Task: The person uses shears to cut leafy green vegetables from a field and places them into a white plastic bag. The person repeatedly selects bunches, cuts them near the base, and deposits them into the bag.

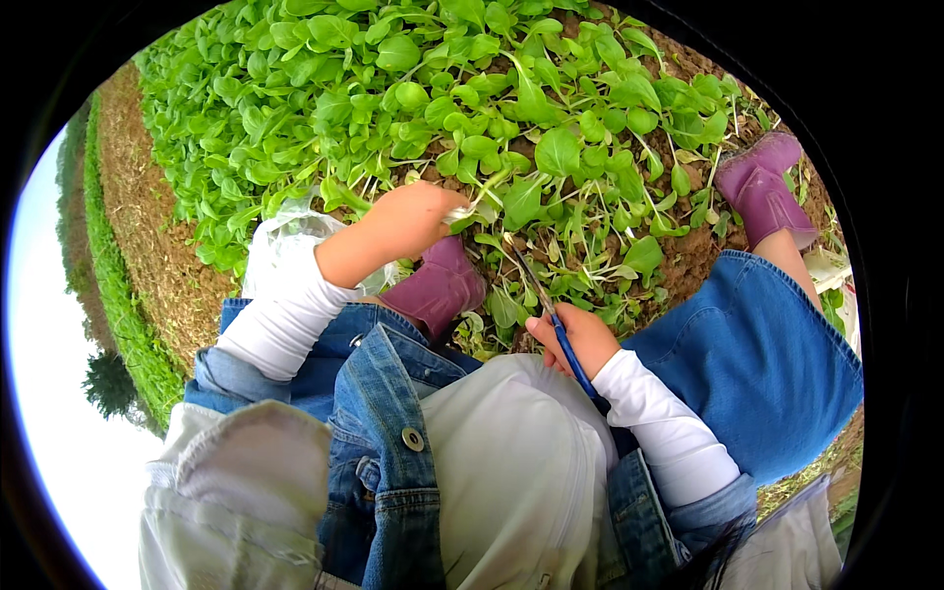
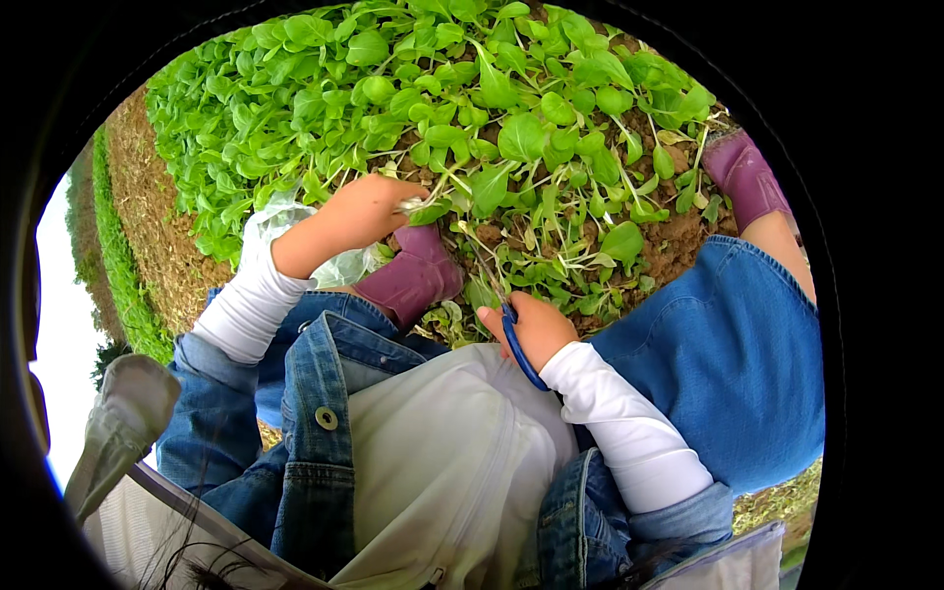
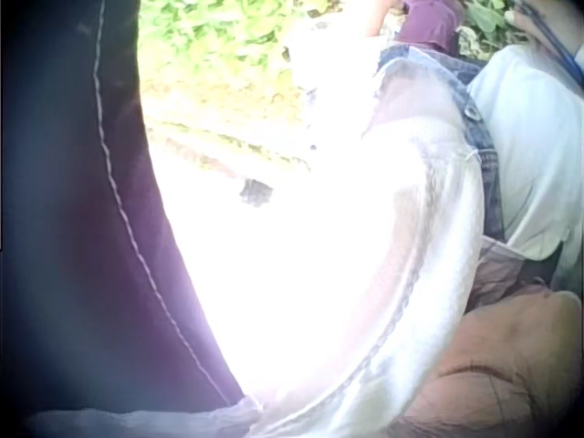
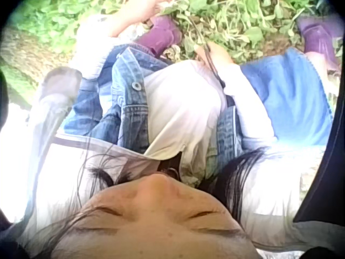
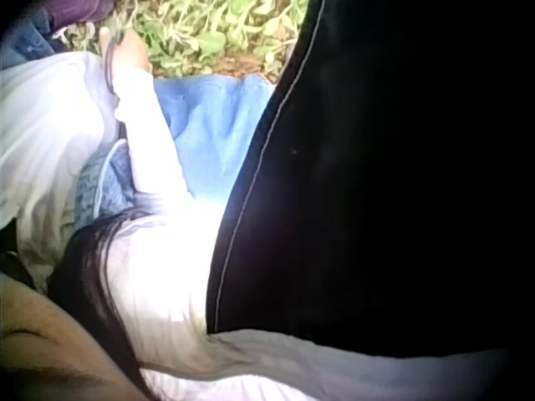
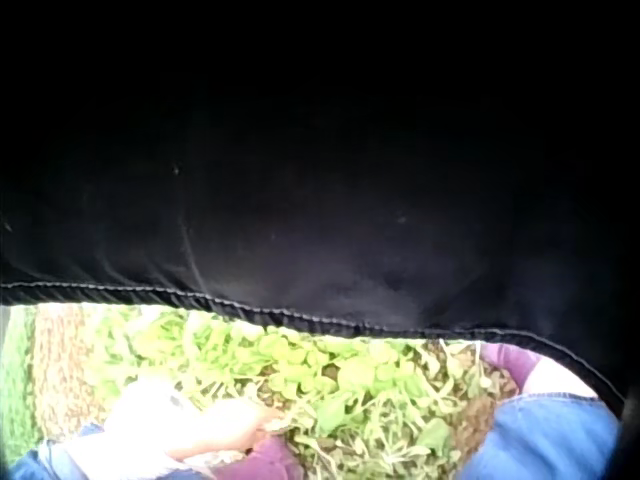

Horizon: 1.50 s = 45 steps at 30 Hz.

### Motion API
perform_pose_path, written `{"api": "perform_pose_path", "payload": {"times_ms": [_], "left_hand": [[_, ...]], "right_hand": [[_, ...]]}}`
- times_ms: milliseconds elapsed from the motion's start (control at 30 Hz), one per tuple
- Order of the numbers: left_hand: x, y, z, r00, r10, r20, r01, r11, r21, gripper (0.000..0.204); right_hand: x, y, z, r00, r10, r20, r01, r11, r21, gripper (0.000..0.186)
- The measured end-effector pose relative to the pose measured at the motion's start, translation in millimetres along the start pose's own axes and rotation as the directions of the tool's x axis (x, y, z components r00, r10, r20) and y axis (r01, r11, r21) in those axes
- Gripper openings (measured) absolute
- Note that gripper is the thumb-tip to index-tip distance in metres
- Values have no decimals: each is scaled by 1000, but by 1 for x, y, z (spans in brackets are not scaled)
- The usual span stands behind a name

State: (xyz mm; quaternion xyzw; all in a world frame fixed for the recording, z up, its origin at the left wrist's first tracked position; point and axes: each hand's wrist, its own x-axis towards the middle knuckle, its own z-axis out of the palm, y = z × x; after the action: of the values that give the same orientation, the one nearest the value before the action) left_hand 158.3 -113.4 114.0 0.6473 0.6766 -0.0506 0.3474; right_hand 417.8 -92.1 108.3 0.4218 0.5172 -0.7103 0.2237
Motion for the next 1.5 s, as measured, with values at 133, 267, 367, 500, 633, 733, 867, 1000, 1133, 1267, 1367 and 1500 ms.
{"api": "perform_pose_path", "payload": {"times_ms": [133,267,367,500,633,733,867,1000,1133,1267,1367,1500], "left_hand": [[-21,5,-6,960,-208,187,279,757,-590,24],[-36,23,0,929,-237,283,336,226,-914,20],[-37,32,7,934,-232,271,316,185,-931,21],[-30,43,17,941,-187,282,314,175,-933,21],[-23,52,29,932,-152,328,353,186,-917,19],[-19,53,42,912,-100,399,411,197,-890,17],[-14,53,59,882,-71,465,468,240,-850,18],[-7,36,85,882,-66,467,456,368,-810,17],[14,1,67,916,-313,251,376,448,-811,14],[30,-51,36,854,-437,-281,357,887,-294,25],[30,-77,40,942,-252,-222,295,938,184,17],[47,-86,54,968,138,-209,0,835,550,17]], "right_hand": [[-10,-3,3,995,-95,-15,94,995,-16,43],[-20,-7,0,993,-119,-18,120,992,26,44],[-24,-8,-3,993,-116,-2,116,992,53,46],[-24,-6,-7,996,-60,69,53,994,96,49],[-23,-1,-9,995,-18,96,17,1000,11,53],[-19,5,-8,995,33,94,-31,999,-25,55],[-13,11,-7,984,132,117,-125,990,-65,54],[-8,11,-9,963,249,99,-238,964,-117,54],[-1,14,-12,971,237,2,-231,947,-225,50],[2,12,-11,974,227,-1,-221,947,-235,49],[5,13,-10,979,204,8,-197,954,-227,49],[10,15,-11,981,192,6,-187,964,-190,48]]}}
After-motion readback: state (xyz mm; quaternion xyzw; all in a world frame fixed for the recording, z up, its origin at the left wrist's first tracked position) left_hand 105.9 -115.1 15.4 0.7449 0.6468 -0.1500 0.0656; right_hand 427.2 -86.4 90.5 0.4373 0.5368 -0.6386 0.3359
